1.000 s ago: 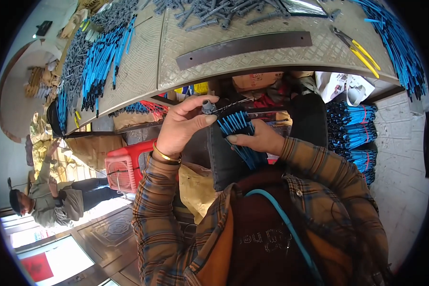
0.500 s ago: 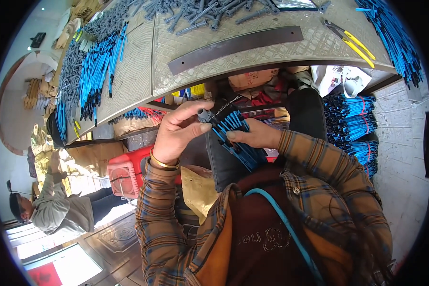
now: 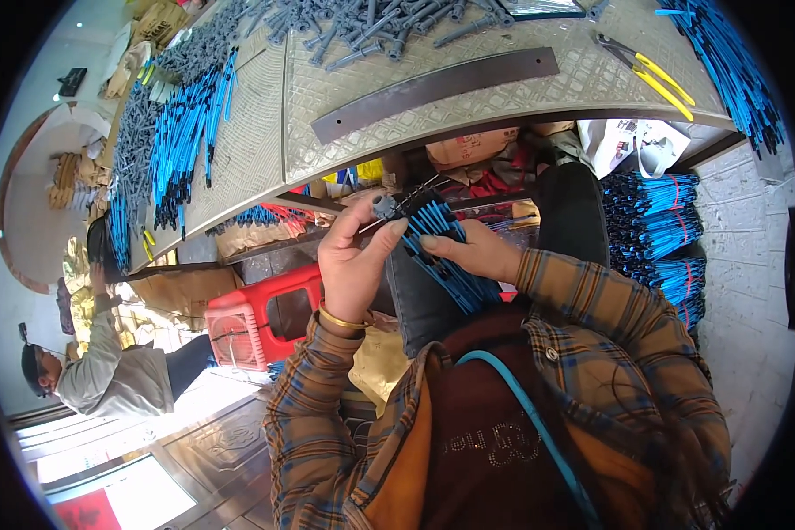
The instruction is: The person assembles small blue and grey plastic components onto a metal fixture board, trimming excess material from the components with wire cutters, then bundles the finished parts. The components are taken from storage bins and the finished bundles are placed into other bins.
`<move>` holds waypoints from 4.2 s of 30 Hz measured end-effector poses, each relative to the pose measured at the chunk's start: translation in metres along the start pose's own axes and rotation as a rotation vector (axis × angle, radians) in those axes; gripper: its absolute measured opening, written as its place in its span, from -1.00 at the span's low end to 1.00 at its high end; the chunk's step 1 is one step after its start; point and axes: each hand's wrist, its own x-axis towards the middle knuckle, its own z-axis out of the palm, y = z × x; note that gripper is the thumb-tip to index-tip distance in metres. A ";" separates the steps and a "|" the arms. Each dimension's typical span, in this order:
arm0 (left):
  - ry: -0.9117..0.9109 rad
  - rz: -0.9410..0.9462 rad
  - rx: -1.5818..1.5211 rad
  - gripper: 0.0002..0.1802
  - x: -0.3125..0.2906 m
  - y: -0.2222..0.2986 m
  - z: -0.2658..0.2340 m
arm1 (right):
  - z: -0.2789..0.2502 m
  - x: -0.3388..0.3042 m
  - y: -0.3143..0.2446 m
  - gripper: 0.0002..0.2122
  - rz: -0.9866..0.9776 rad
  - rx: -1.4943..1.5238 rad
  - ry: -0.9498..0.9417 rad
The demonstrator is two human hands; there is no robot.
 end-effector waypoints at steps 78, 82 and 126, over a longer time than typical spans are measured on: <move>-0.393 -0.145 0.245 -0.70 0.019 0.048 0.000 | -0.025 -0.006 -0.011 -0.61 -0.376 -0.084 -0.167; -0.371 -0.167 0.242 -0.69 0.014 0.051 0.004 | -0.018 -0.009 -0.007 -0.56 -0.398 -0.135 -0.050; -0.439 -0.177 0.057 -0.70 0.031 0.027 0.002 | -0.043 -0.011 -0.024 -0.61 -0.228 -0.600 -0.049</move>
